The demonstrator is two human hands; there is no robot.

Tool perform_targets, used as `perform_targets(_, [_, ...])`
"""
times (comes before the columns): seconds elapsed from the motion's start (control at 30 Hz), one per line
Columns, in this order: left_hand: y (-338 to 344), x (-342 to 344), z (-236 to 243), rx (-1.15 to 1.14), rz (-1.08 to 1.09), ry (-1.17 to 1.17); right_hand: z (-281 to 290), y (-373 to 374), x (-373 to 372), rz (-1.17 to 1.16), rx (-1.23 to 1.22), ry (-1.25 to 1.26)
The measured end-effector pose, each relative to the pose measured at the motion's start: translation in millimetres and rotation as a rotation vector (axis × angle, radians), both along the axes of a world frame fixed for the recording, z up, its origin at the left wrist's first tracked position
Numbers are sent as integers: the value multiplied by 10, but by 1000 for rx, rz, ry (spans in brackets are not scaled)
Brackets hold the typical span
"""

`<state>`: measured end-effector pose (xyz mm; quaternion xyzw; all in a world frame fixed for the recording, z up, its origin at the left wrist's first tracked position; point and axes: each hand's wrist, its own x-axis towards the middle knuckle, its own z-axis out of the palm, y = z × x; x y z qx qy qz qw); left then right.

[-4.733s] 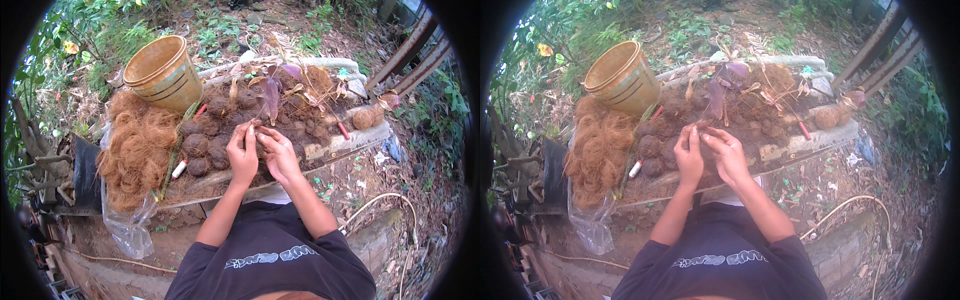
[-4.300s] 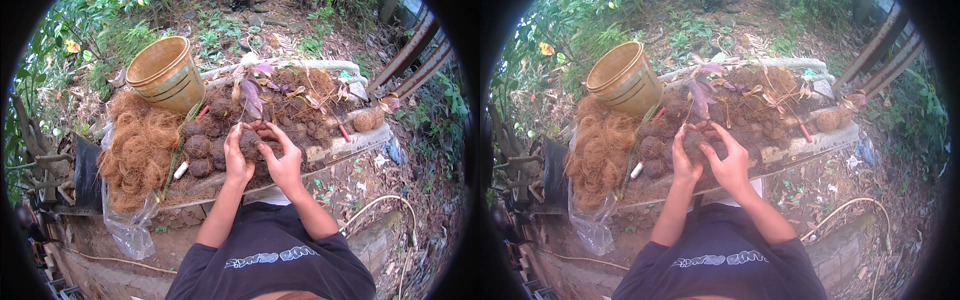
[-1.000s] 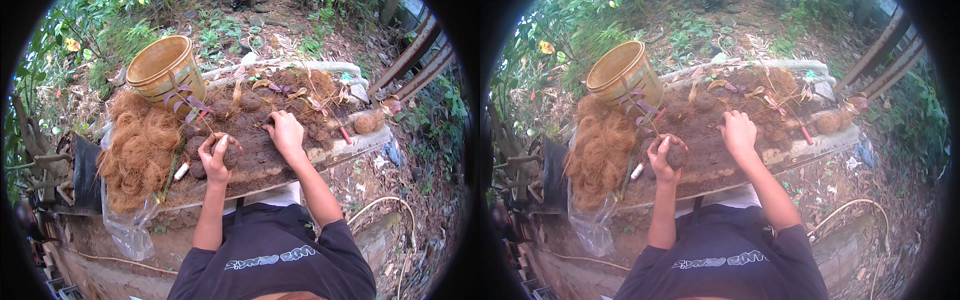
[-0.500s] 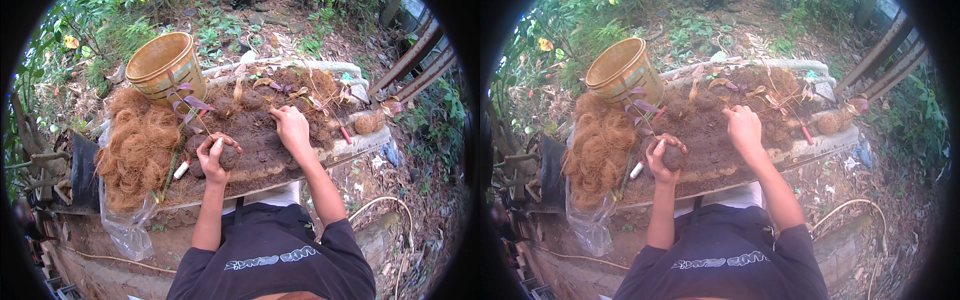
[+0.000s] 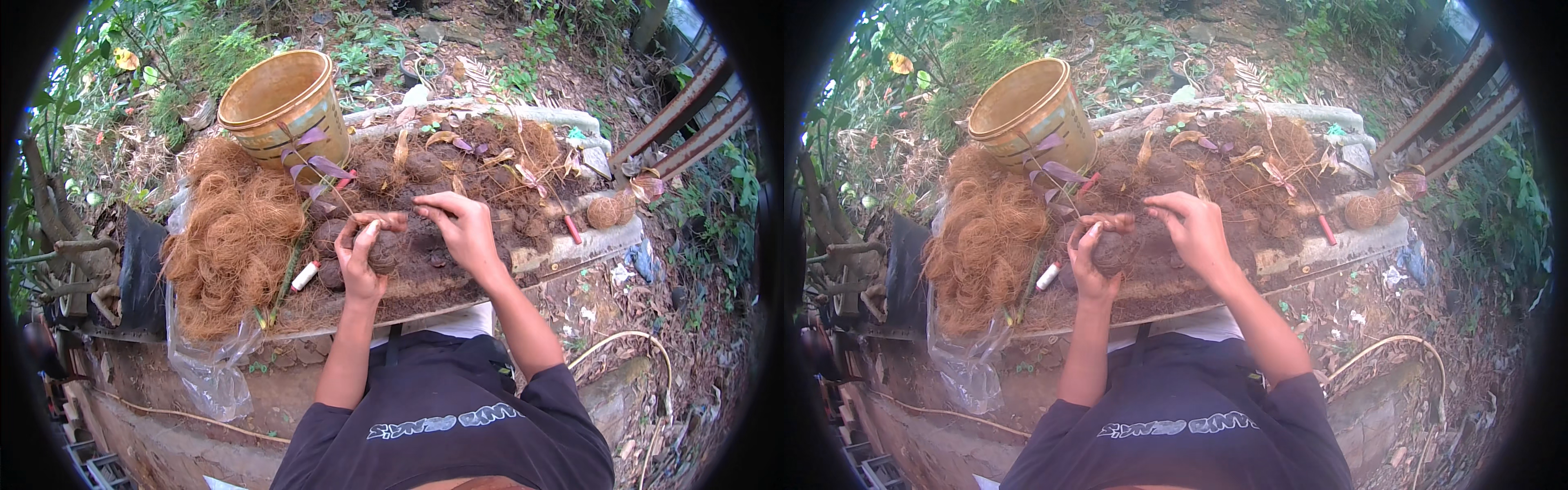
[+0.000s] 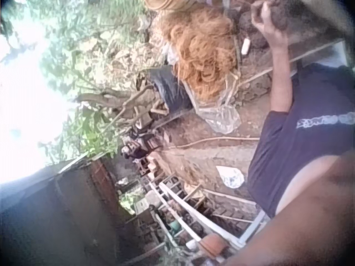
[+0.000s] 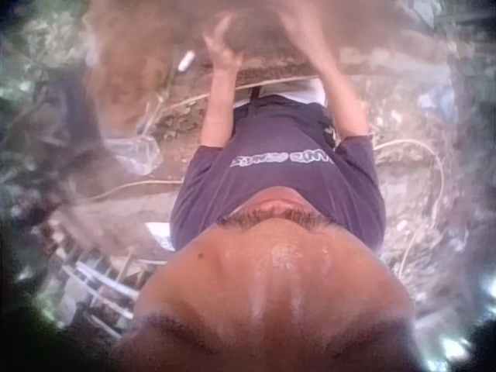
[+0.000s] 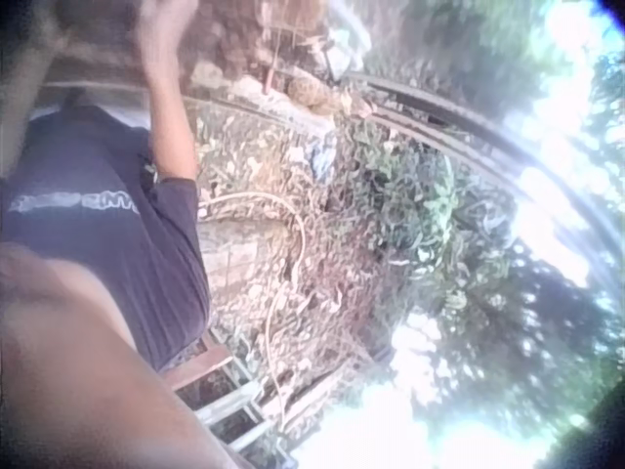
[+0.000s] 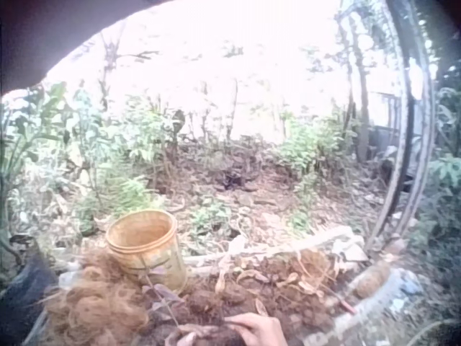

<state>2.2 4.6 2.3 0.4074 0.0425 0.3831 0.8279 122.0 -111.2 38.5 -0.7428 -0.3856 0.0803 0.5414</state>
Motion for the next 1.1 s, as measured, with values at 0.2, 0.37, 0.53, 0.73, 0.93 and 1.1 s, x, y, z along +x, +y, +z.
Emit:
perform_targets(0.2, [-102,143,94,-175,-70,-49,18,-78,-376,-12,171,87])
perform_targets(0.37, [-111,184,29,-410,-224,-235,85,-181,-566,-43,187,1])
perform_targets(0.53, [-191,188,138,-486,-359,-129,-57,-283,-319,5,184,-74])
perform_targets(0.73, [-105,159,51,-368,-446,4,46,-320,-67,168,144,183])
perform_targets(0.93, [-109,202,106,-299,-444,39,49,-237,-74,223,289,922])
perform_targets(1.1, [-65,215,65,-322,-471,-52,-301,-137,-66,228,249,886])
